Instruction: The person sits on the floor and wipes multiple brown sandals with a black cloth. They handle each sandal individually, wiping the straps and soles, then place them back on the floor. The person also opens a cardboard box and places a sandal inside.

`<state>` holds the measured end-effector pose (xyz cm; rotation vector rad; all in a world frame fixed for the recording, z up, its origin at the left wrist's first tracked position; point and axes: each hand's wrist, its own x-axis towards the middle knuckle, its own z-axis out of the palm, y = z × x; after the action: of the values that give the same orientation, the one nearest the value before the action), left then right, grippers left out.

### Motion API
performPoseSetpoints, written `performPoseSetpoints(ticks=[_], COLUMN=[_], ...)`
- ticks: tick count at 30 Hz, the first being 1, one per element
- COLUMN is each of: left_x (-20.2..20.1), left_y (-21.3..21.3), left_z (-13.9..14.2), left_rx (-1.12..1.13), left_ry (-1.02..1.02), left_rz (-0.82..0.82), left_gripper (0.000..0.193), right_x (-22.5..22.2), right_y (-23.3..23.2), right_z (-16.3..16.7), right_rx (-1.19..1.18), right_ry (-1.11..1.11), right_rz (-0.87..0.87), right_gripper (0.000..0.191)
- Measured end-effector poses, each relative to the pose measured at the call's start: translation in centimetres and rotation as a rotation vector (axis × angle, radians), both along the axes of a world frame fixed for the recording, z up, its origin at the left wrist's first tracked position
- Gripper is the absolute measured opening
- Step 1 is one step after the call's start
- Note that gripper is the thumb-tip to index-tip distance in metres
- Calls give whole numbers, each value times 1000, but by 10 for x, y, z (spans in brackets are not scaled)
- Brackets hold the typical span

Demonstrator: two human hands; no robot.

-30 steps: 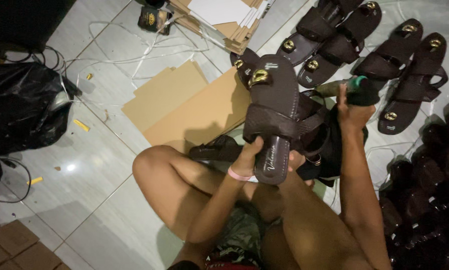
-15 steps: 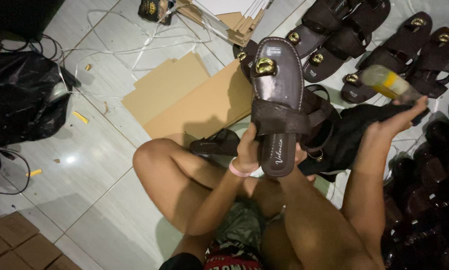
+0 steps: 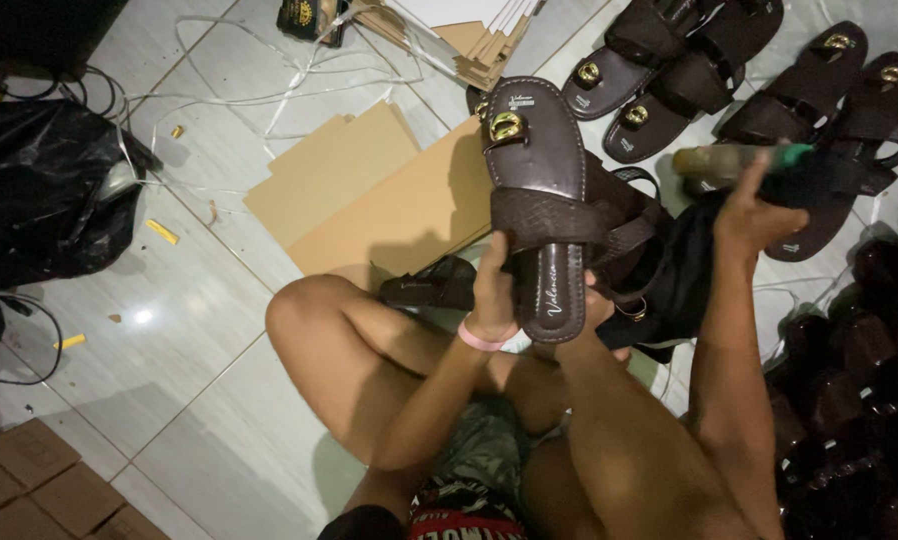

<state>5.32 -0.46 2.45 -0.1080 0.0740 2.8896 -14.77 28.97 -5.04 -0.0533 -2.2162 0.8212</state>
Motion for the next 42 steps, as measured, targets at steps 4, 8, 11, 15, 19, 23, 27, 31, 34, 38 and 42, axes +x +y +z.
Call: performPoseSetpoints(ticks=[4,8,11,15,19,23,27,31,34,38,42], left_x=[-5,-11,-17,-21,-22,-23,-25,-25,-25,-24,-25], left_y=[3,7,11,12,18,23,26,28,28,30,29], left_z=[3,0,-5,-13,-21,-30,-39,-47,-52,-56,-53], left_rx=[-251,-261,-384,-414,-475,-536,-529,-448,-451,-525,-525], left_ry=[-88,-77,-104,-98,-66,-40,-26,-99,-143,-45,-27], left_rz=[17,50,177,250,298,353,365,376,371,364,330], left_gripper=[73,63,53,44,42,43,45,47,48,49,53], right_x=[15,47,98,167,170,154,159,169,166,157,163], right_y=[-5,-1,0,-10,-41,-79,-91,-85,-86,-90,-90], right_z=[0,10,19,44,87,121,132,129,124,123,129], right_rx=[213,180,-96,-398,389,506,451,347,365,436,283], right_ry=[-185,-167,-235,-721,-304,-364,-428,-385,-349,-338,-476], right_rz=[221,209,264,463,981,949,927,1019,989,963,911], right_gripper=[26,19,22,19,20,14,24,18,31,27,21])
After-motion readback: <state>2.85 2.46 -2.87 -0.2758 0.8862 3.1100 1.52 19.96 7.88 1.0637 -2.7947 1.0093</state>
